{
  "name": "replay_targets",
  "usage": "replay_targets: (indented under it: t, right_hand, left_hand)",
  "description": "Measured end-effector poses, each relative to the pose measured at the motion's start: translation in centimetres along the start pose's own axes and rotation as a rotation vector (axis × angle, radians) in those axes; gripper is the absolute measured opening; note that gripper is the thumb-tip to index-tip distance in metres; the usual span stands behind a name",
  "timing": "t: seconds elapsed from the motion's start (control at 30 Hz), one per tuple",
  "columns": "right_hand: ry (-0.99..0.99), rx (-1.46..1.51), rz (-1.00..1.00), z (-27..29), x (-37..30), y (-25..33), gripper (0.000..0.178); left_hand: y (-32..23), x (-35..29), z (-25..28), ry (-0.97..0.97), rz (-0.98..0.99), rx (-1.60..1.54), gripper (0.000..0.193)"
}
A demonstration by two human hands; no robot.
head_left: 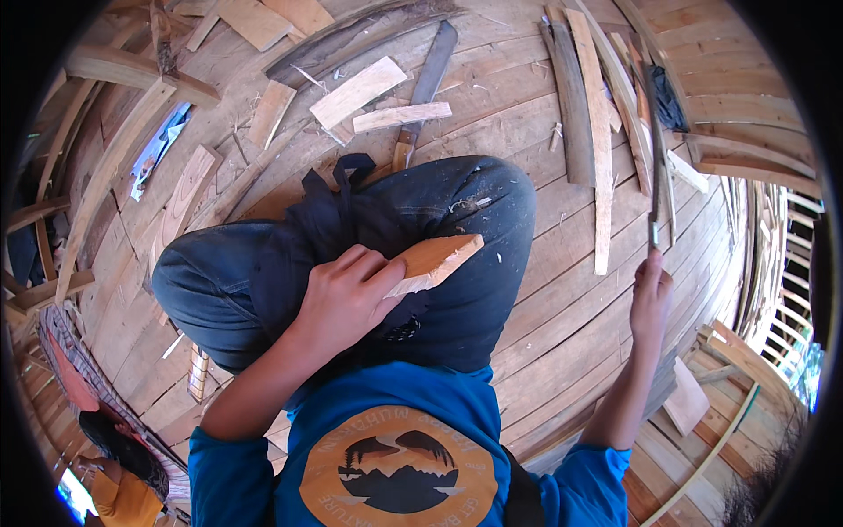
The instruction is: The person uses a saw to shape and carve a small piece of wood while sitting on a wooden floor.
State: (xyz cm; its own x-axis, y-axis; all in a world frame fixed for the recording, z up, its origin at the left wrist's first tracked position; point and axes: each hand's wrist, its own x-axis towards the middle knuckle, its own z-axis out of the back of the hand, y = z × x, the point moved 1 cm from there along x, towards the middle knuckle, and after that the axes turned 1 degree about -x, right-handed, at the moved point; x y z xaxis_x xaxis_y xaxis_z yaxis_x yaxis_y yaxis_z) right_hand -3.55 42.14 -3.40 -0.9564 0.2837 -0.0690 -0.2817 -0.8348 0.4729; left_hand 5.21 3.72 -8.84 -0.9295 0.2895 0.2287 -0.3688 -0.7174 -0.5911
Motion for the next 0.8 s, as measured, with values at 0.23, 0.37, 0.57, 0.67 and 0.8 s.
replay_targets:
  t: [0.23, 0.37, 0.57, 0.67, 0.8]
  right_hand:
    - [0.502, 0.198, 0.13, -3.5, -5.6, 4.0, 0.059]
    - [0.625, 0.42, 0.087, -5.9, -7.7, 5.5, 0.059]
    - [0.65, 0.668, -0.093, -7.2, -8.8, 7.7, 0.06]
    - [0.688, 0.818, -0.1, -7.6, -8.5, 8.2, 0.044]
    - [0.614, 0.952, -0.161, -8.0, -8.5, 10.0, 0.024]
  left_hand:
    - [-0.7, 1.0, 0.3, -0.003, 0.035, -0.013, 0.027]
    - [0.0, 0.8, 1.2, -0.035, 0.227, -0.186, 0.023]
    - [-0.1, 1.8, 0.7, -0.167, 0.535, -1.063, 0.029]
    - [-0.5, 2.3, -0.5, -0.14, 0.572, -1.347, 0.036]
    - [-1.3, 2.4, -1.5, -0.06, 0.627, -1.533, 0.044]
